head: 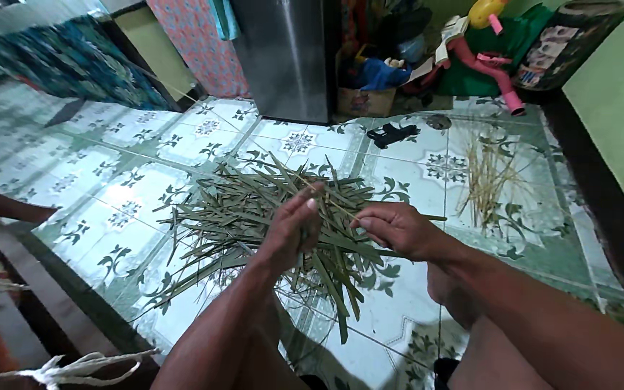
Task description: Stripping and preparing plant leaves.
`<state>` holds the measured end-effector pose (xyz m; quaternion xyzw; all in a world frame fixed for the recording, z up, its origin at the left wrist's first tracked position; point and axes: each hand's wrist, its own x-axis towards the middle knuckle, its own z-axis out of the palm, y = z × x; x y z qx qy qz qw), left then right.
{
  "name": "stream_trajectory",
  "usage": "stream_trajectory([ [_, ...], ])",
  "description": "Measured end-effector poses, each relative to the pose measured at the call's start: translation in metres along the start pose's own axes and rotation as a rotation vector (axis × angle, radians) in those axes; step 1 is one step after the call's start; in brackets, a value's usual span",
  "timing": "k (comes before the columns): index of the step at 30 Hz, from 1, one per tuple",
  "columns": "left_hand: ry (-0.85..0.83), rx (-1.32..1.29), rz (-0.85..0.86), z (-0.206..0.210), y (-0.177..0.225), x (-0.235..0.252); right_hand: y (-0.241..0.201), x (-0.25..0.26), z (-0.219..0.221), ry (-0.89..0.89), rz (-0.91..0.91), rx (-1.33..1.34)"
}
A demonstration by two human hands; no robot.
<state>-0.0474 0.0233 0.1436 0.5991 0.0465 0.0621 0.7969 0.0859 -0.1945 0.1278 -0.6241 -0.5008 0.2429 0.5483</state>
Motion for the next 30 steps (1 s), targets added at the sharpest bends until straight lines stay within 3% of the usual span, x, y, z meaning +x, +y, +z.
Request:
stream_trajectory([
  [7, 0.246, -0.047, 0.154, -0.047, 0.022, 0.012, -0.002, -0.005, -0.010, -0.076, 0.073, 0.096],
  [11, 0.063, 0.102, 0.085, -0.021, 0.008, 0.004, -0.002, 0.001, -0.007, -0.048, 0.189, 0.227],
  [14, -0.117, 0.255, -0.029, 0.011, -0.001, 0.001, -0.002, 0.004, 0.002, -0.009, 0.172, 0.265],
  [19, 0.019, 0.080, 0.034, -0.003, 0.005, 0.008, -0.005, 0.001, -0.002, -0.047, 0.113, 0.203],
  [23, -0.100, 0.182, -0.065, 0.020, -0.001, -0.002, -0.002, -0.001, -0.002, -0.049, 0.113, 0.196],
  [27, 0.082, 0.046, 0.069, -0.008, 0.012, 0.006, -0.002, -0.006, -0.012, -0.124, 0.093, 0.181],
  [30, 0.005, 0.058, 0.016, -0.004, 0.002, 0.001, -0.002, -0.006, -0.012, -0.146, 0.118, 0.201],
])
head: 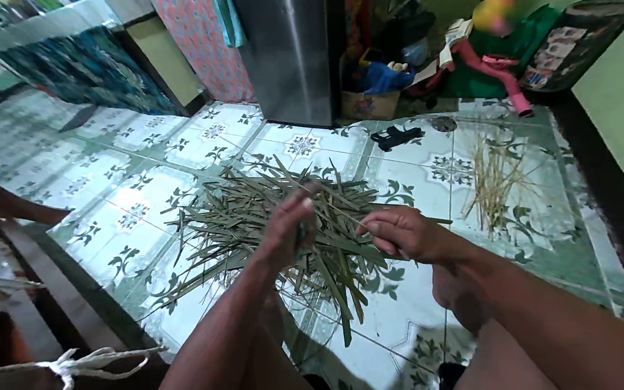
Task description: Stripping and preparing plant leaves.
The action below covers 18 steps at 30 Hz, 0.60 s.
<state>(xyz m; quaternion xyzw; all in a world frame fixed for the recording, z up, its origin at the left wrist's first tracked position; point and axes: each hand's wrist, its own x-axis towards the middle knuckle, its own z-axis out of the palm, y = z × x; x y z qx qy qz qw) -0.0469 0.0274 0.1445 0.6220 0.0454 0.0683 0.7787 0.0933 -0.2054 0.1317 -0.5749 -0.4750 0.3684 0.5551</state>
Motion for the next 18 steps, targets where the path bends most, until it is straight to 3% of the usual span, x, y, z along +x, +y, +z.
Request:
stream_trajectory([
  [3, -0.096, 0.067, -0.057, 0.018, -0.002, -0.005, 0.000, -0.001, -0.002, -0.045, 0.017, 0.071],
  [6, 0.061, -0.060, 0.061, -0.004, 0.008, 0.003, 0.002, -0.004, -0.006, -0.105, 0.028, 0.128],
  [11, -0.043, -0.013, 0.014, 0.002, 0.007, -0.005, 0.004, -0.003, -0.006, -0.115, 0.025, 0.121],
  [15, 0.117, -0.033, 0.117, -0.023, 0.015, -0.001, 0.007, -0.006, -0.009, -0.092, 0.032, 0.004],
  [18, 0.108, -0.013, 0.129, -0.022, 0.011, -0.003, 0.012, -0.003, -0.008, -0.077, 0.069, -0.010],
])
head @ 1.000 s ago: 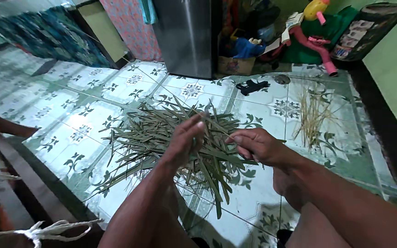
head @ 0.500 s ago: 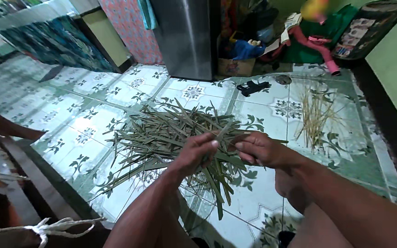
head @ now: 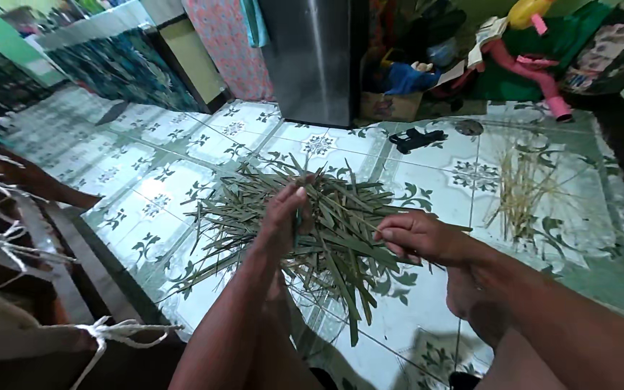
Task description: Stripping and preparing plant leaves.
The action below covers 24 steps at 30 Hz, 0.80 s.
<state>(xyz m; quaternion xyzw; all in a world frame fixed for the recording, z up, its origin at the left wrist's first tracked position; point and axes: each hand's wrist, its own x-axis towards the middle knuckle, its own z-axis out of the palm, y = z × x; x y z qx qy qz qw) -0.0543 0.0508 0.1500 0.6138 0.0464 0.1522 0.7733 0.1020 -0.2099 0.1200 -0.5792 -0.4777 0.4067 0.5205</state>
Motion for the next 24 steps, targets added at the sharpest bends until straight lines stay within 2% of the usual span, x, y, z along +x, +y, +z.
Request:
stream_trajectory([
  [7, -0.205, 0.213, -0.166, 0.030, -0.012, -0.004, -0.005, 0.012, 0.013, 0.126, 0.041, 0.074],
  [13, -0.095, 0.161, -0.141, 0.023, -0.007, -0.002, -0.006, 0.010, 0.008, 0.147, 0.042, 0.022],
  [18, -0.244, 0.334, -0.175, 0.032, -0.009, -0.004, -0.003, 0.010, 0.010, 0.167, -0.006, 0.043],
  [21, -0.206, 0.373, -0.191, 0.028, -0.006, 0.000, -0.005, 0.008, 0.009, 0.169, 0.012, 0.023],
  [24, -0.179, 0.268, -0.205, 0.026, -0.007, 0.001, -0.006, 0.008, 0.008, 0.194, 0.028, -0.025],
])
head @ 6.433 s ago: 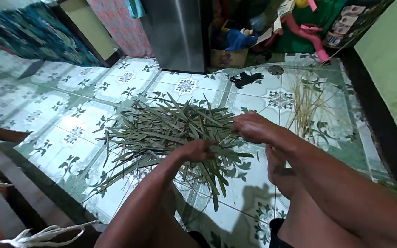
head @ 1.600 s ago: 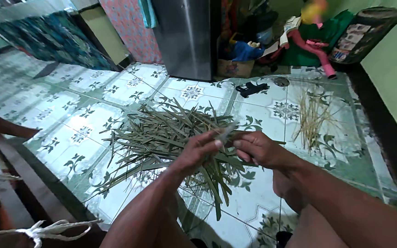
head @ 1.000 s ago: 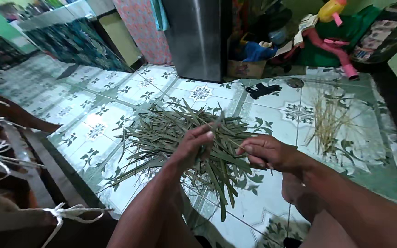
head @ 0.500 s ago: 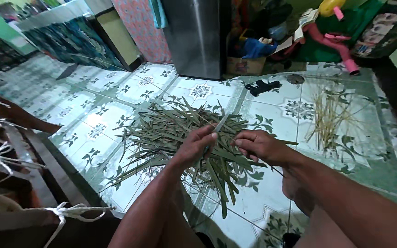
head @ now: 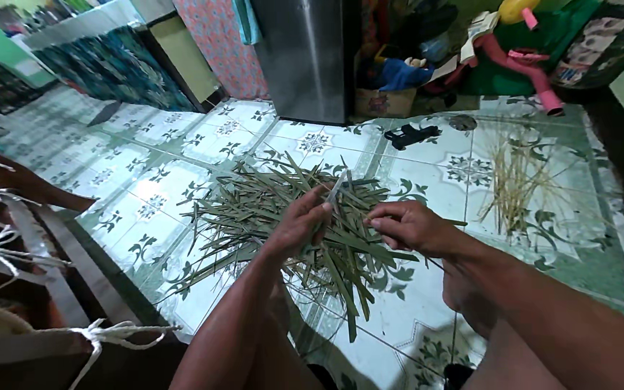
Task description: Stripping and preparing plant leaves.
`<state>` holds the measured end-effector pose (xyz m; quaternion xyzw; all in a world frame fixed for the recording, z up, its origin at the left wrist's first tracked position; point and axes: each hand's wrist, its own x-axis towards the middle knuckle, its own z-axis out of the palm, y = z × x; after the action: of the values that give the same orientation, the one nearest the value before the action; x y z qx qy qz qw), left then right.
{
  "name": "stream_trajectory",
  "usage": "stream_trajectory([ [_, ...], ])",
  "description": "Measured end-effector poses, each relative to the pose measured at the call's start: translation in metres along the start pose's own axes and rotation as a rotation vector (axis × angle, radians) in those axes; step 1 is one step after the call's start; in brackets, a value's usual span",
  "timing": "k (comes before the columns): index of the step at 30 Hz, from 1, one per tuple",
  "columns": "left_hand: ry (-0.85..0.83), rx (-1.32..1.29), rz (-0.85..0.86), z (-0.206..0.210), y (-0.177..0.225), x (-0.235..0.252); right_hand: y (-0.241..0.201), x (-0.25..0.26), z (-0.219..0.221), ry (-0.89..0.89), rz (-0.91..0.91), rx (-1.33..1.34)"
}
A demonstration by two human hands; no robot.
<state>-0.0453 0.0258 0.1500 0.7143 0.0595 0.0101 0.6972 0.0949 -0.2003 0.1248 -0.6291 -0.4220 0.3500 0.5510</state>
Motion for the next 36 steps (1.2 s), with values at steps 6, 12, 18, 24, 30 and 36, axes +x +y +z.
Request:
stream_trajectory([
  [6, 0.070, -0.080, 0.071, 0.002, 0.004, 0.001, -0.005, 0.000, 0.001, 0.011, -0.019, 0.012],
  [12, 0.050, -0.192, 0.075, -0.003, 0.003, -0.002, -0.007, -0.004, -0.002, -0.030, -0.027, 0.019],
  [18, 0.024, -0.257, 0.085, -0.014, 0.002, -0.004, -0.005, -0.007, -0.006, -0.061, -0.063, -0.015],
  [24, 0.167, -0.328, 0.179, -0.036, 0.004, 0.001, -0.003, -0.007, -0.013, -0.090, -0.102, -0.108],
  [30, -0.049, -0.238, 0.027, -0.004, -0.001, -0.007, -0.001, -0.005, -0.012, -0.072, -0.052, -0.102],
  [36, 0.061, -0.336, 0.149, -0.019, 0.003, -0.004, 0.000, -0.005, -0.012, 0.009, -0.115, -0.104],
])
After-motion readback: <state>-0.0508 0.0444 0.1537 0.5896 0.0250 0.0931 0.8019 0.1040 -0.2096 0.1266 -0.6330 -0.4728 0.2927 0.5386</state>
